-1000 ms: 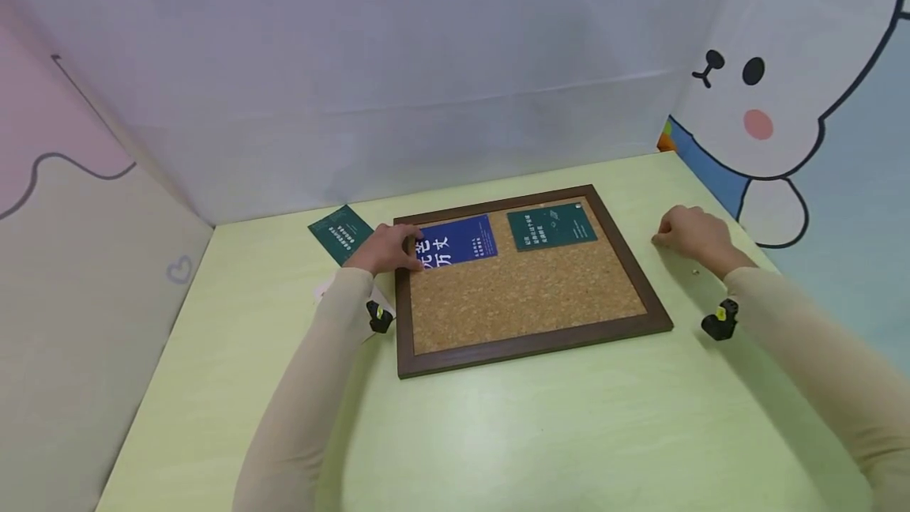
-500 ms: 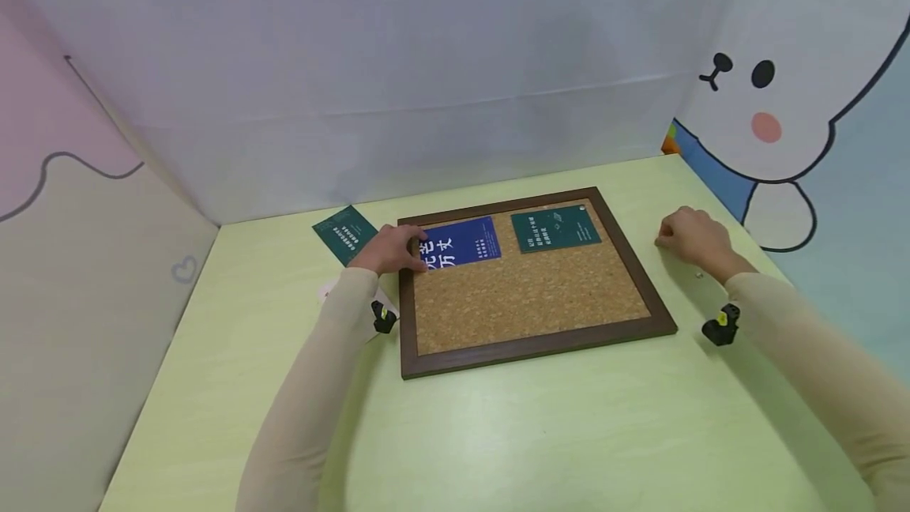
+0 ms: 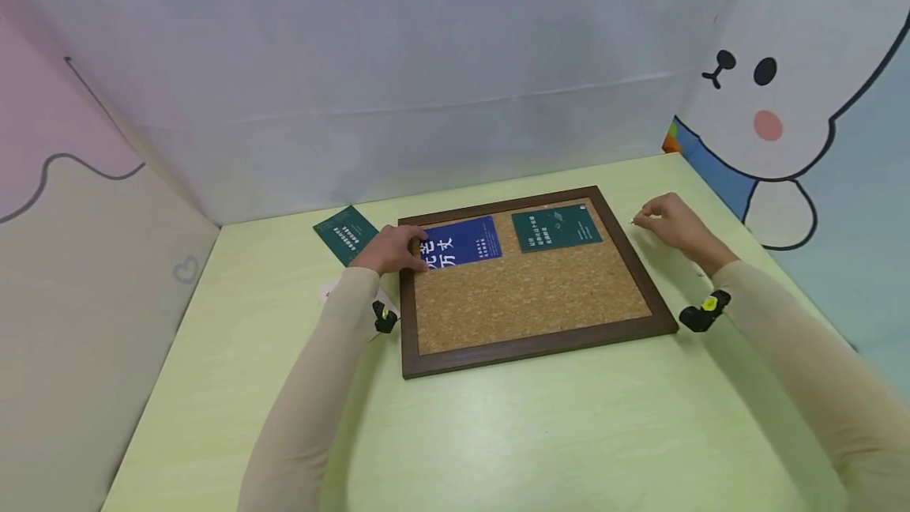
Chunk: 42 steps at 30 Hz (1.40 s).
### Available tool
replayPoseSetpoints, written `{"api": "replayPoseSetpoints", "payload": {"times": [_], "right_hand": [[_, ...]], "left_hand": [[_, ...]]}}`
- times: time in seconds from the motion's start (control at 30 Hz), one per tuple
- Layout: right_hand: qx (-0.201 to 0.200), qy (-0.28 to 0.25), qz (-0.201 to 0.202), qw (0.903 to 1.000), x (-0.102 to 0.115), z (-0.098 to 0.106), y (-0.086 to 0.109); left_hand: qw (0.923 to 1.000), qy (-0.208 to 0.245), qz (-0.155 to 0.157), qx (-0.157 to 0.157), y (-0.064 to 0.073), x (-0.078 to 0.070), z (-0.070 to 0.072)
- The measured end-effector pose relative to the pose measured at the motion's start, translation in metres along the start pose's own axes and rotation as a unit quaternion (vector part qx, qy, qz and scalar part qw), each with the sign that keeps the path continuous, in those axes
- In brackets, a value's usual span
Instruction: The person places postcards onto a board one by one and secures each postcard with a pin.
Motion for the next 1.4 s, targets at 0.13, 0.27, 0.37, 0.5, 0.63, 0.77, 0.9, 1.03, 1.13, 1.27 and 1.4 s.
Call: {"api": "replayPoseSetpoints", "payload": {"times": [0.13, 0.27, 0.37, 0.5, 0.63, 0.77, 0.9, 1.03, 1.13, 1.27, 1.4], "right_hand": [[0.037, -0.086, -0.054, 0.9941, 0.008, -0.003, -0.002], [0.063, -0.155, -0.088, 0.9820, 0.013, -0.004, -0.004], [0.072, -0.184, -0.104, 0.9747, 0.016, -0.005, -0.004], [0.079, -0.181, -0.111, 0.9740, 0.022, -0.007, -0.006], [0.090, -0.159, -0.112, 0.9766, 0.032, -0.013, -0.010], [0.091, -0.157, -0.100, 0.9783, 0.044, -0.021, -0.018], [0.087, -0.159, -0.083, 0.9800, 0.060, -0.031, -0.028], [0.090, -0.153, -0.083, 0.9807, 0.079, -0.045, -0.038], [0.101, -0.148, -0.076, 0.9810, 0.093, -0.056, -0.043], [0.117, -0.129, -0.069, 0.9823, 0.112, -0.071, -0.049], [0.122, -0.104, -0.069, 0.9846, 0.130, -0.084, -0.055]], "left_hand": [[1.0000, -0.004, -0.002, 0.002, 0.000, 0.001, 0.000], [1.0000, -0.007, -0.002, 0.004, 0.000, 0.001, 0.000], [0.9999, -0.010, 0.003, 0.002, 0.001, 0.002, 0.000], [0.9998, -0.017, 0.011, -0.004, 0.002, 0.002, 0.001], [0.9995, -0.025, 0.016, -0.002, 0.000, 0.002, 0.001], [0.9994, -0.028, 0.020, 0.002, 0.000, 0.001, 0.001], [0.9994, -0.032, 0.013, -0.002, 0.001, 0.000, 0.001], [0.9994, -0.034, 0.009, -0.001, 0.001, -0.002, 0.000], [0.9994, -0.032, 0.010, 0.000, 0.002, -0.002, -0.001], [0.9994, -0.029, 0.017, -0.002, 0.004, -0.002, -0.001], [0.9994, -0.029, 0.020, -0.002, 0.003, -0.003, -0.002]]}}
Point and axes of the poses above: each hand's wrist, its own y-axis away from the middle knuckle, its own z-axis out of the back of the hand, x = y × z, the point moved 2 cm from there along -y, towards the middle knuckle, and after that the axes turned 7 degrees about -z, right-handed, at the moved point
